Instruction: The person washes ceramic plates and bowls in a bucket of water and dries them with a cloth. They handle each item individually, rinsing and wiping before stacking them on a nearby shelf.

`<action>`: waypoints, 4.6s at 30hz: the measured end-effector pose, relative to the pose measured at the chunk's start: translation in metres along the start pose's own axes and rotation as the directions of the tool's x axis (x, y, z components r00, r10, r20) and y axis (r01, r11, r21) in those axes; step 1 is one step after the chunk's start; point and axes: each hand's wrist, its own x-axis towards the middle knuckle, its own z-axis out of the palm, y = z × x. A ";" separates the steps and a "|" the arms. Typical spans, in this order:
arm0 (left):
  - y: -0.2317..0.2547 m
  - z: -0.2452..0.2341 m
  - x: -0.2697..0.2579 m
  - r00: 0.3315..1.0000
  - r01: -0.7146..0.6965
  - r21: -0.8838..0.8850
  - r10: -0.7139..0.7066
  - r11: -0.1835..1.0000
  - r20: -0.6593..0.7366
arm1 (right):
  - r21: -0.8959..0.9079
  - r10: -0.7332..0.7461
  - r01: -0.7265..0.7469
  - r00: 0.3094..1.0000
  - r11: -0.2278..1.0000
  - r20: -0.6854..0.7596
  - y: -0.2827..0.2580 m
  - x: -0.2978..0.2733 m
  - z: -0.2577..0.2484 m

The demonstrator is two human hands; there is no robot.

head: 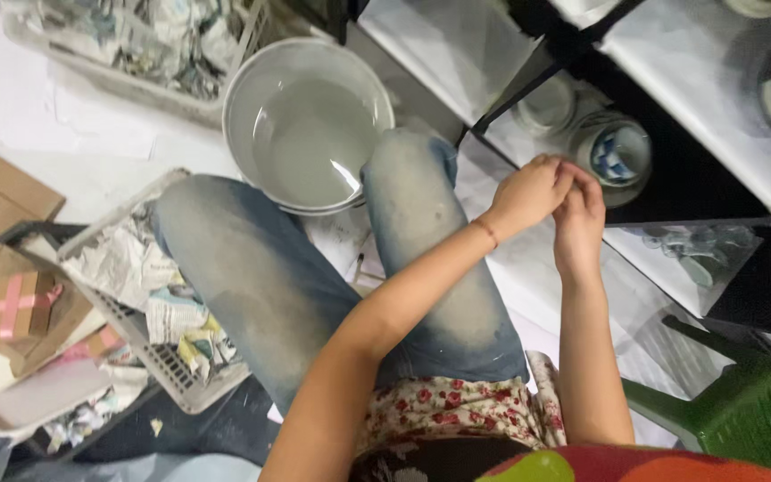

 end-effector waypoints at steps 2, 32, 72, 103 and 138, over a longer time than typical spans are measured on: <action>0.030 -0.017 -0.018 0.999 -0.034 -0.013 0.035 0.999 0.003 | -0.138 -0.075 0.077 0.997 0.987 0.017 -0.028 -0.016 -0.008; 0.099 0.045 0.216 0.979 -0.106 -0.430 0.018 0.897 -0.204 | -0.700 -0.730 0.659 0.617 0.277 0.292 -0.205 0.130 -0.070; 0.093 0.061 0.254 0.938 0.005 -0.208 -0.077 0.978 -0.338 | -0.678 -0.731 0.694 0.590 0.242 0.343 -0.189 0.191 -0.093; 0.149 -0.053 0.060 0.954 -0.014 -0.533 -0.148 0.846 -0.260 | -0.787 -0.673 0.581 0.669 0.208 0.316 -0.172 0.166 -0.057; -0.026 -0.295 -0.019 0.980 0.143 -0.550 -0.038 0.823 0.197 | -0.208 -0.594 0.602 0.797 0.771 0.106 -0.087 -0.020 0.180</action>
